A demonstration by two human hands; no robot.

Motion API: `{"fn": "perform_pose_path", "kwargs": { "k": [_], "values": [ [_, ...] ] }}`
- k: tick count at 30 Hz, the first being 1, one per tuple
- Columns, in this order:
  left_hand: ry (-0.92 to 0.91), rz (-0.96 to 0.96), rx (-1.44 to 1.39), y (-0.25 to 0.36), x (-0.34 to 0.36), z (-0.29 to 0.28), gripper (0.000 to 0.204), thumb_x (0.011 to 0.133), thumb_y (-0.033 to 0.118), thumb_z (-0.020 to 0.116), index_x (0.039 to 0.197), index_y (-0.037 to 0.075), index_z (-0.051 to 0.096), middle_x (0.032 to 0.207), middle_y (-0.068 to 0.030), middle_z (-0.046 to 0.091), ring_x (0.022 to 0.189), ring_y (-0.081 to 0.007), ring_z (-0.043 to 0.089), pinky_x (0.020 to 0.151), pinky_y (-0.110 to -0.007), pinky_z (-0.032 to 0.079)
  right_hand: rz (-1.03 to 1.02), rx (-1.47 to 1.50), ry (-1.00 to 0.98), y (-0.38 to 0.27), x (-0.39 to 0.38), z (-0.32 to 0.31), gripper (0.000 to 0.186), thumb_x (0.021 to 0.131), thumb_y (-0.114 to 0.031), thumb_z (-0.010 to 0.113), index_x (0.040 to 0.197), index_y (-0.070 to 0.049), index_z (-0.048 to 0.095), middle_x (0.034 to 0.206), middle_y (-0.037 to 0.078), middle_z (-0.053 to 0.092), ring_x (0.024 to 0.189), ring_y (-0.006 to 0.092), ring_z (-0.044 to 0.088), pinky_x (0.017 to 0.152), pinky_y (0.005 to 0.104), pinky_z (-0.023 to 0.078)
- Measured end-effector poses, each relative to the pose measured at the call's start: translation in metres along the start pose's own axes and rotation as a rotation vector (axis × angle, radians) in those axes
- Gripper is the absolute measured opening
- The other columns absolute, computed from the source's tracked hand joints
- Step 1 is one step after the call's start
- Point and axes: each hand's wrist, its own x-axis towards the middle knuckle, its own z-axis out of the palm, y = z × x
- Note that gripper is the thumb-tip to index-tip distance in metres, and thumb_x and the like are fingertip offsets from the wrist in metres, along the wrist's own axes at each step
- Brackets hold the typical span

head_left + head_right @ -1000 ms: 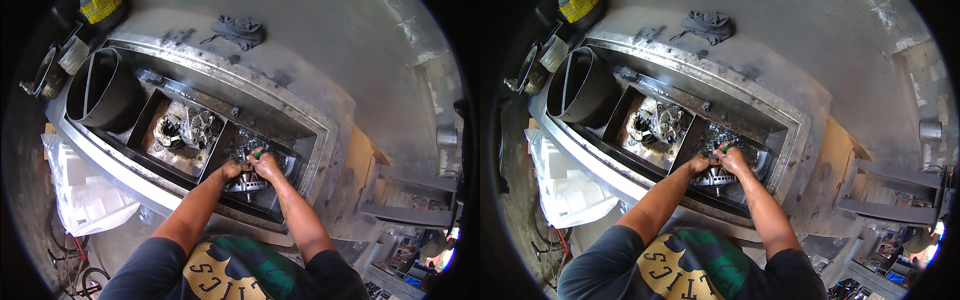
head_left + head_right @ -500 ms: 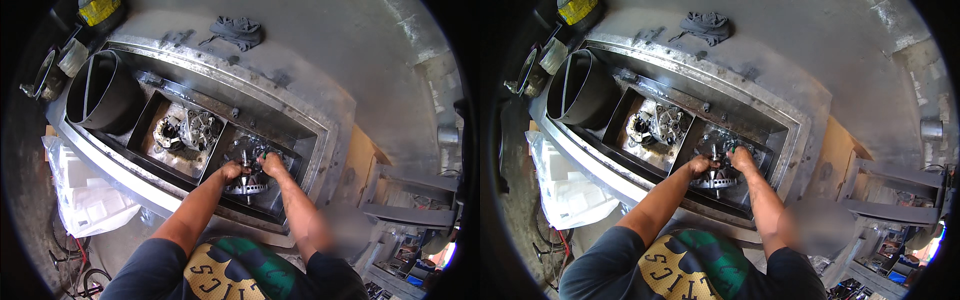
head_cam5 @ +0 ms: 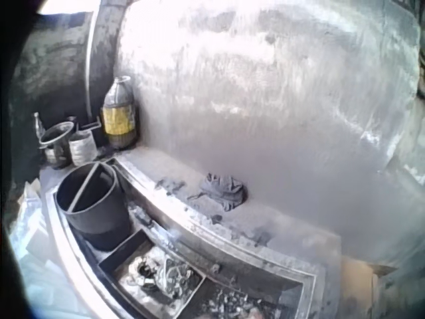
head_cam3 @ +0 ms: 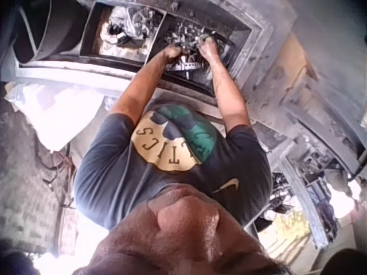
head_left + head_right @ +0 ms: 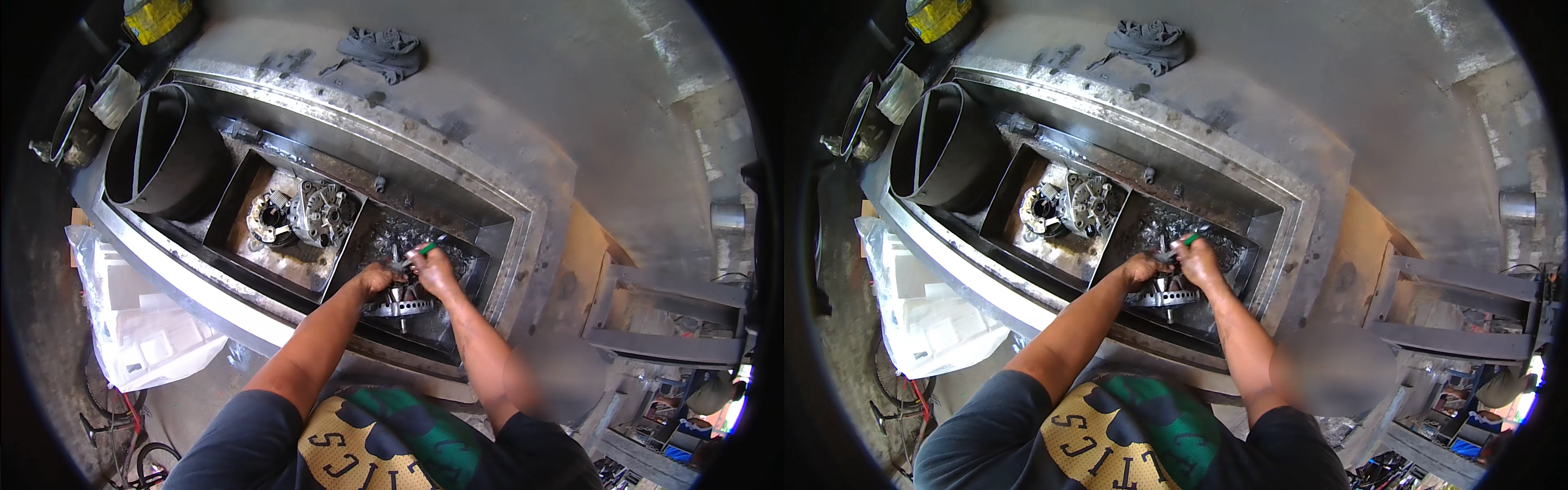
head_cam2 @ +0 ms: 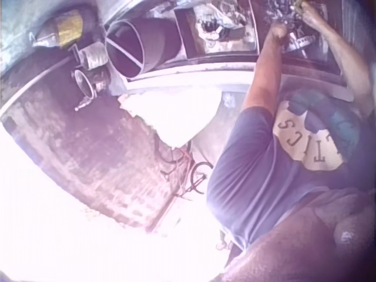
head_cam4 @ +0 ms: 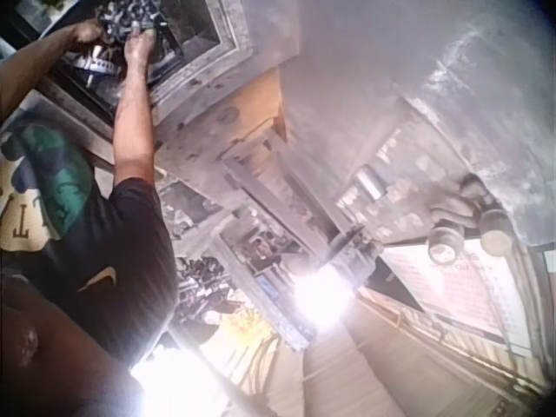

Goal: The person scrubs several greasy mechanical parts in a metal sink using a green brush and liquid. They rinse the parts, place them in a tray, and continue scrubbing additional components one at a time.

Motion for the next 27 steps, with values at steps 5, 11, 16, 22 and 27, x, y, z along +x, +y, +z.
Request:
{"fn": "perform_pose_path", "kwargs": {
  "k": [5,11,16,22,27],
  "values": [
    [-0.187,-0.113,-0.25,-0.001,0.002,-0.001,0.055,0.089,0.009,0.081,0.138,0.005,0.058,0.123,-0.0089,0.071,0.118,-0.0235,0.065,0.099,-0.043,0.053,0.063,-0.723,-0.261,0.068,0.017,-0.036,0.022,0.098,-0.023,0.072,0.101,-0.002,0.07,0.097,0.022,0.074,0.092,0.0404,0.072,0.082,0.0471,0.054],
    [-0.01,0.019,0.066,-0.003,0.008,0.008,0.049,0.092,0.022,0.081,0.135,0.007,0.062,0.126,-0.0099,0.07,0.115,-0.0246,0.065,0.095,-0.04,0.053,-0.065,-0.404,0.018,-0.012,-0.024,-0.044,0.016,0.096,-0.017,0.073,0.1,-0.003,0.068,0.087,0.018,0.072,0.08,0.033,0.068,0.078,0.0435,0.053],
    [0.0,0.107,0.071,-0.003,0.008,0.001,0.053,0.094,0.029,0.08,0.136,0.004,0.06,0.13,-0.0141,0.068,0.112,-0.0283,0.066,0.063,-0.04,0.061,-0.199,-0.423,0.064,-0.044,-0.016,-0.066,0.014,0.096,-0.013,0.072,0.103,-0.002,0.068,0.093,0.017,0.074,0.089,0.0308,0.072,0.083,0.0413,0.055],
    [-0.038,0.188,0.204,-0.007,0.009,0.0,0.056,0.094,0.028,0.079,0.139,0.002,0.058,0.13,-0.014,0.068,0.112,-0.0274,0.067,0.057,-0.038,0.06,-0.356,-0.638,-0.217,-0.021,-0.001,-0.041,0.019,0.097,-0.018,0.072,0.11,-0.005,0.073,0.097,0.025,0.073,0.094,0.0395,0.071,0.083,0.0461,0.055],
    [-0.008,0.083,0.118,-0.005,-0.002,0.0,0.056,0.089,0.037,0.082,0.133,0.006,0.067,0.126,-0.0185,0.072,0.121,-0.0284,0.066,0.106,-0.037,0.048,-0.186,-0.271,-0.106,-0.044,-0.015,-0.028,0.011,0.097,-0.014,0.072,0.103,-0.005,0.071,0.089,0.014,0.073,0.083,0.0275,0.071,0.08,0.0397,0.055]
  ]
}}
